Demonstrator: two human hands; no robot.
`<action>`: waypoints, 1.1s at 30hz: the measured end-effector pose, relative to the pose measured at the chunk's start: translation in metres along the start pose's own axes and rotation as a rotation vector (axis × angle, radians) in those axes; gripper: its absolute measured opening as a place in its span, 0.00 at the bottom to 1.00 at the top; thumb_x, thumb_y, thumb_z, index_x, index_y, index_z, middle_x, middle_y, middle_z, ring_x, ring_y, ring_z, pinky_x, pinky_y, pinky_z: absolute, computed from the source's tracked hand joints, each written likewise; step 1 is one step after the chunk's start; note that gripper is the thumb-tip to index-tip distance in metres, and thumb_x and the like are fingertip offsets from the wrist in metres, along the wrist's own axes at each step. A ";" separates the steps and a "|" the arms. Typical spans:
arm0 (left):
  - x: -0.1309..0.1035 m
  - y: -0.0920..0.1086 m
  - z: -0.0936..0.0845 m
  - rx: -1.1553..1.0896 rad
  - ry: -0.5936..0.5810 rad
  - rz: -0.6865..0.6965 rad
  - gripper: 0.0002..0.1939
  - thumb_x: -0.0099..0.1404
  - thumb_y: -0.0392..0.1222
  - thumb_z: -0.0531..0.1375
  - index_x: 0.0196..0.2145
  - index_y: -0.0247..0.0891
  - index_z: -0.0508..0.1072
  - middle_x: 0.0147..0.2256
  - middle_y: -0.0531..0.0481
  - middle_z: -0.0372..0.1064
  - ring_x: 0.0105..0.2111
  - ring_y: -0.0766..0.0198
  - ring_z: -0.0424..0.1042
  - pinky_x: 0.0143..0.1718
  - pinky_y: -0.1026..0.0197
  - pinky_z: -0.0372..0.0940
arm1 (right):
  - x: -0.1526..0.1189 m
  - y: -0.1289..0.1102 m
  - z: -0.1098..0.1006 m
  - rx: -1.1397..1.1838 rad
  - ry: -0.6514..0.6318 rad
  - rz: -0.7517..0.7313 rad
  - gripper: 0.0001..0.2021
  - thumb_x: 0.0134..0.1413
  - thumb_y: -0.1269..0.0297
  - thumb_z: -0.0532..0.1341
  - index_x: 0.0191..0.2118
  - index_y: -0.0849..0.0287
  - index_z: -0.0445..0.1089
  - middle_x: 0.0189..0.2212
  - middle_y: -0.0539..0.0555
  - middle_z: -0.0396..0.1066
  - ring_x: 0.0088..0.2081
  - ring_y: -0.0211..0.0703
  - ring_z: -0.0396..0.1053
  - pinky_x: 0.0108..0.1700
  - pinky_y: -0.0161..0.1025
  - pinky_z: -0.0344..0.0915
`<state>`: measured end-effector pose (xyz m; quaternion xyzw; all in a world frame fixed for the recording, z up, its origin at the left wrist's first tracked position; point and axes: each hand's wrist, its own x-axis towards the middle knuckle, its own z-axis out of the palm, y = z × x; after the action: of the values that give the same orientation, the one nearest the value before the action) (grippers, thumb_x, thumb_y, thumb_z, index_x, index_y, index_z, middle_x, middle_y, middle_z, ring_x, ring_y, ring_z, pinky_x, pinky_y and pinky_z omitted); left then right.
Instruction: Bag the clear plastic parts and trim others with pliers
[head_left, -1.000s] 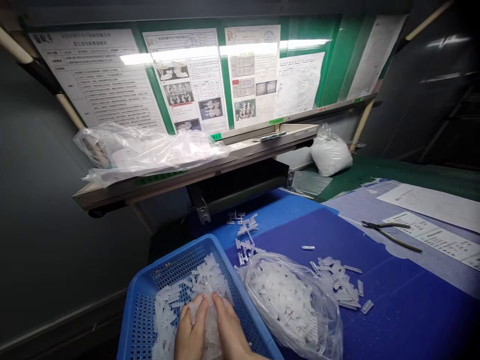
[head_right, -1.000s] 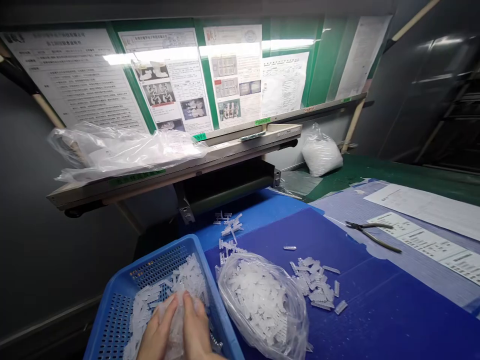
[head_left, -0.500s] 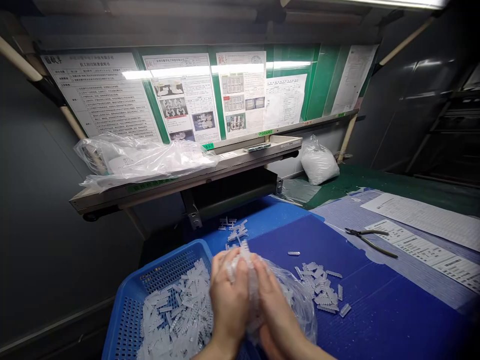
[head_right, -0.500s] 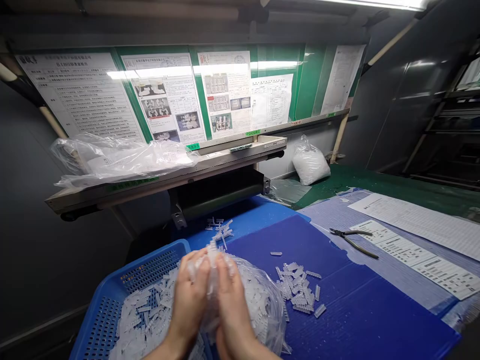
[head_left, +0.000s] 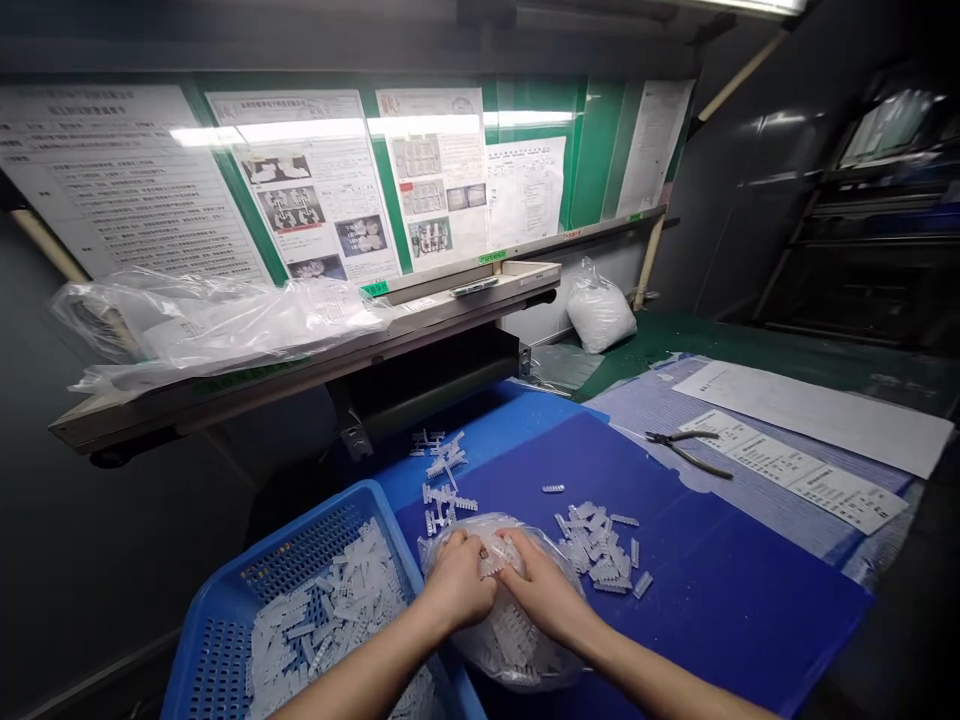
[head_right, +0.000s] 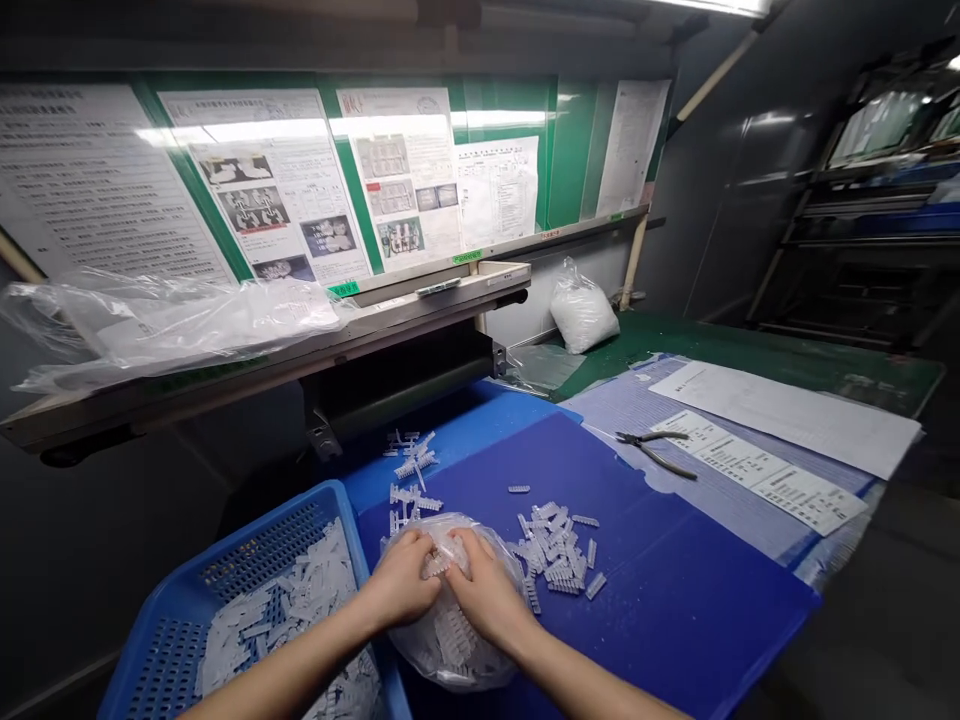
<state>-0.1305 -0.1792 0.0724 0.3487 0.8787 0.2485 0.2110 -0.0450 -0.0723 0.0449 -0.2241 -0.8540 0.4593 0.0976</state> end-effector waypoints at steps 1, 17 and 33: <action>0.002 -0.001 -0.003 0.045 -0.047 0.006 0.14 0.50 0.34 0.57 0.38 0.33 0.69 0.44 0.41 0.63 0.46 0.52 0.60 0.48 0.49 0.54 | 0.000 0.001 -0.004 -0.061 -0.063 -0.029 0.13 0.53 0.61 0.56 0.44 0.59 0.62 0.45 0.55 0.63 0.45 0.46 0.61 0.47 0.51 0.56; -0.008 0.019 -0.080 0.216 -0.148 0.221 0.15 0.55 0.36 0.52 0.40 0.42 0.70 0.43 0.45 0.69 0.46 0.52 0.64 0.45 0.54 0.57 | -0.014 -0.077 -0.079 -0.743 -0.416 -0.134 0.16 0.56 0.63 0.51 0.50 0.61 0.57 0.43 0.57 0.64 0.42 0.46 0.64 0.41 0.48 0.61; -0.100 -0.071 -0.132 -0.109 0.194 0.087 0.16 0.60 0.43 0.46 0.32 0.42 0.72 0.31 0.48 0.70 0.33 0.57 0.68 0.34 0.60 0.62 | -0.020 -0.103 -0.035 -0.939 -0.437 -0.371 0.25 0.33 0.70 0.65 0.44 0.58 0.64 0.38 0.62 0.67 0.37 0.61 0.65 0.32 0.45 0.59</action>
<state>-0.1718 -0.3343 0.1541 0.3491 0.8640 0.3376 0.1329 -0.0442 -0.1053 0.1499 0.0111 -0.9927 0.0398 -0.1131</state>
